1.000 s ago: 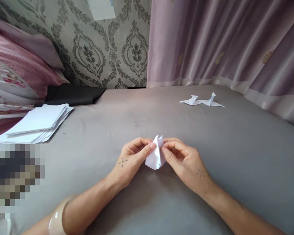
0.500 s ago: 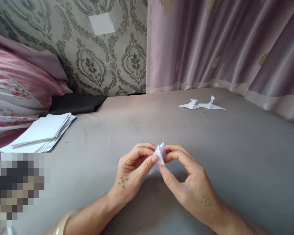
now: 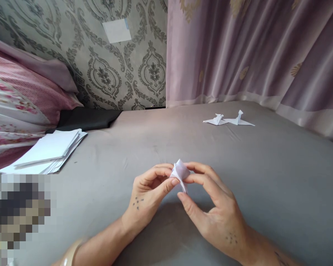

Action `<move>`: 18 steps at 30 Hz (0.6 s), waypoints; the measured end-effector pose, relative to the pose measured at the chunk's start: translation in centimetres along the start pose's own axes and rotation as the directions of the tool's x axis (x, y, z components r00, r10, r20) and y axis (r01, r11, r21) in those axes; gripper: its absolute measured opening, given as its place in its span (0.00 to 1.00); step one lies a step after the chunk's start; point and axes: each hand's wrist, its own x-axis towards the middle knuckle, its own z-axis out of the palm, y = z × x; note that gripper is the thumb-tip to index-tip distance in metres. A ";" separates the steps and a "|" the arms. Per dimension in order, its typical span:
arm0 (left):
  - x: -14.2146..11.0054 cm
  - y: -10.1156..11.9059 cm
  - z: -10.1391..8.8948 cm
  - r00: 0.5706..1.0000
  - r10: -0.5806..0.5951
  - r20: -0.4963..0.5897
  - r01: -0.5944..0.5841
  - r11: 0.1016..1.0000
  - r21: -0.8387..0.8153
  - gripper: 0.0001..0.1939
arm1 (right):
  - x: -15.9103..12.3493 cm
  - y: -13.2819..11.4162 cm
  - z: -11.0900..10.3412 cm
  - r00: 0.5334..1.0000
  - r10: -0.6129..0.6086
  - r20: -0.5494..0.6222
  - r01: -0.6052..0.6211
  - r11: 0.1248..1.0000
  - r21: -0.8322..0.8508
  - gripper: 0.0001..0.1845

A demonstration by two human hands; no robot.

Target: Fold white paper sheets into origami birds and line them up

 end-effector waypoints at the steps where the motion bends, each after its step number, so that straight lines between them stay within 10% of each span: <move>1: 0.0 0.0 0.0 1.000 0.002 -0.003 -0.002 1.000 -0.001 0.05 | 0.0 0.0 0.0 1.000 0.020 0.000 -0.020 1.000 -0.004 0.13; 18: -0.4 -1.0 -0.1 0.993 0.114 -0.023 -0.115 0.992 -0.054 0.10 | 0.0 -0.2 0.9 0.985 0.042 -0.168 -0.036 0.999 0.040 0.12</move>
